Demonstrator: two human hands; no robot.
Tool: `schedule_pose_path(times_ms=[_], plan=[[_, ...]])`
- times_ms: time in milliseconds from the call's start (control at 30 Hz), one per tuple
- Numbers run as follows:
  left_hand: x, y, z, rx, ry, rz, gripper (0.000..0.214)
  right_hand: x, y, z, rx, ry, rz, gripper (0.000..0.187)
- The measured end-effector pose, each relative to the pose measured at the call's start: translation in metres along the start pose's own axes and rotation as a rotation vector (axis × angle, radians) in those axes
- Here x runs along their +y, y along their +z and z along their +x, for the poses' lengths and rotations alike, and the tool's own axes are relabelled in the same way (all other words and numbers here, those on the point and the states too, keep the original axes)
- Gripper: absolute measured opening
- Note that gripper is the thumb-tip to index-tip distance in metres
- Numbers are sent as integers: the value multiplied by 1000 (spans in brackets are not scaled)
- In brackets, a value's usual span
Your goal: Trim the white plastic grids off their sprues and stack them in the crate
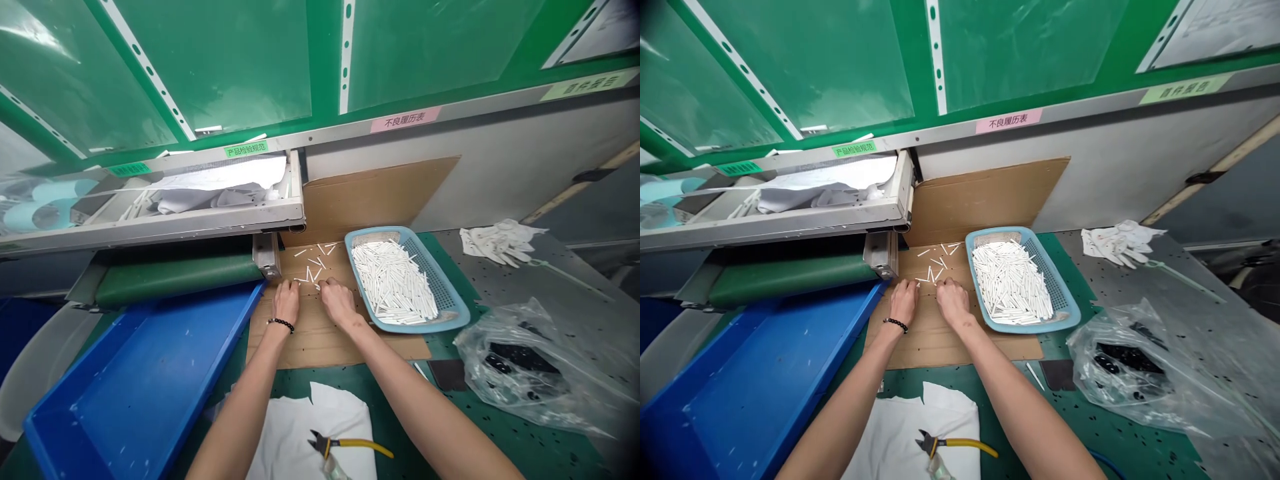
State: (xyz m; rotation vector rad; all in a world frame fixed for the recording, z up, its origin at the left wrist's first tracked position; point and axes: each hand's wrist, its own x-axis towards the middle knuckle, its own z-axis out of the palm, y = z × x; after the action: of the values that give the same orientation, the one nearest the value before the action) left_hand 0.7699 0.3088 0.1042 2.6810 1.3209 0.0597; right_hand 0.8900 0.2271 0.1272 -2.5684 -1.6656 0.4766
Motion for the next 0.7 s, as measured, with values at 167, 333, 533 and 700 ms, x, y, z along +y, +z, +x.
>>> schedule_pose_path(times_ms=[167, 333, 533, 700], plan=[[-14, 0, 20, -38, 163, -2, 25, -3, 4, 5, -6, -2, -6, 34], [-22, 1, 28, -104, 274, -20, 26, -2, 7, 7, 4, -2, -15, 31], [-18, 2, 24, -141, 130, 16, 21, 0, -1, 18, -8, -15, -17, 32], [-14, 2, 14, -113, 47, 16, 24, 0, -2, 12, -15, -6, -26, 30]])
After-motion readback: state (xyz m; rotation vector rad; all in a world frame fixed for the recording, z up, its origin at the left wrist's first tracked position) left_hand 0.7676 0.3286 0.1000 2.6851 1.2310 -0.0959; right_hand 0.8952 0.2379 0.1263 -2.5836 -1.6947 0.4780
